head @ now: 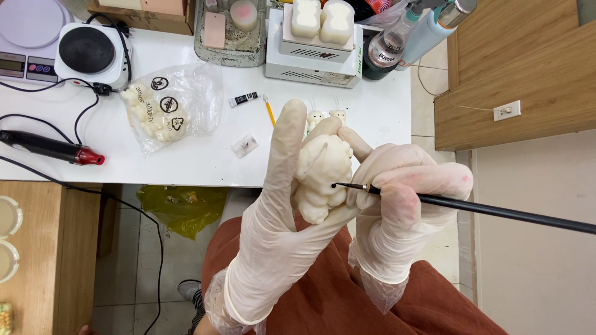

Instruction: Painting the eyes and details on a bear-shaped candle using a small brush.

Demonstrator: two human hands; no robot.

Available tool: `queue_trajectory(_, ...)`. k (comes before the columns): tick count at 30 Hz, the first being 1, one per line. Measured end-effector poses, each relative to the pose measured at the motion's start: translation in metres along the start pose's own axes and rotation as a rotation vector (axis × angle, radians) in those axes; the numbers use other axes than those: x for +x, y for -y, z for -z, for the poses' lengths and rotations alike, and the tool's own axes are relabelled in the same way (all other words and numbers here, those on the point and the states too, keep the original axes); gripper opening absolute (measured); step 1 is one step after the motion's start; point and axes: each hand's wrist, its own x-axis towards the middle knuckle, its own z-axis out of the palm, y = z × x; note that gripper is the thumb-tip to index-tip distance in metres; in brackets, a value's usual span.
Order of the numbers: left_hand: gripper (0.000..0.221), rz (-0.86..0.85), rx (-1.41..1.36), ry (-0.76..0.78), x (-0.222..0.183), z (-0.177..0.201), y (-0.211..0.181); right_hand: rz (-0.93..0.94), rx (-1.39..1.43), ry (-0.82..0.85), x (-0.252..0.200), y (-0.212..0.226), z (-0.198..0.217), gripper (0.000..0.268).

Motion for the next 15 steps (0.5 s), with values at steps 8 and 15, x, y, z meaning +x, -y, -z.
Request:
queue_trajectory(8,0.112,0.035,-0.152,-0.042,0.002,-0.003,0.010,-0.043,0.091,0.088,0.004,0.003,0.003,0.034)
queue_trajectory(15,0.105,0.186,-1.103,-0.148,0.006,0.022,0.034,-0.144,0.127,0.053,0.037,-0.035,0.066,0.021)
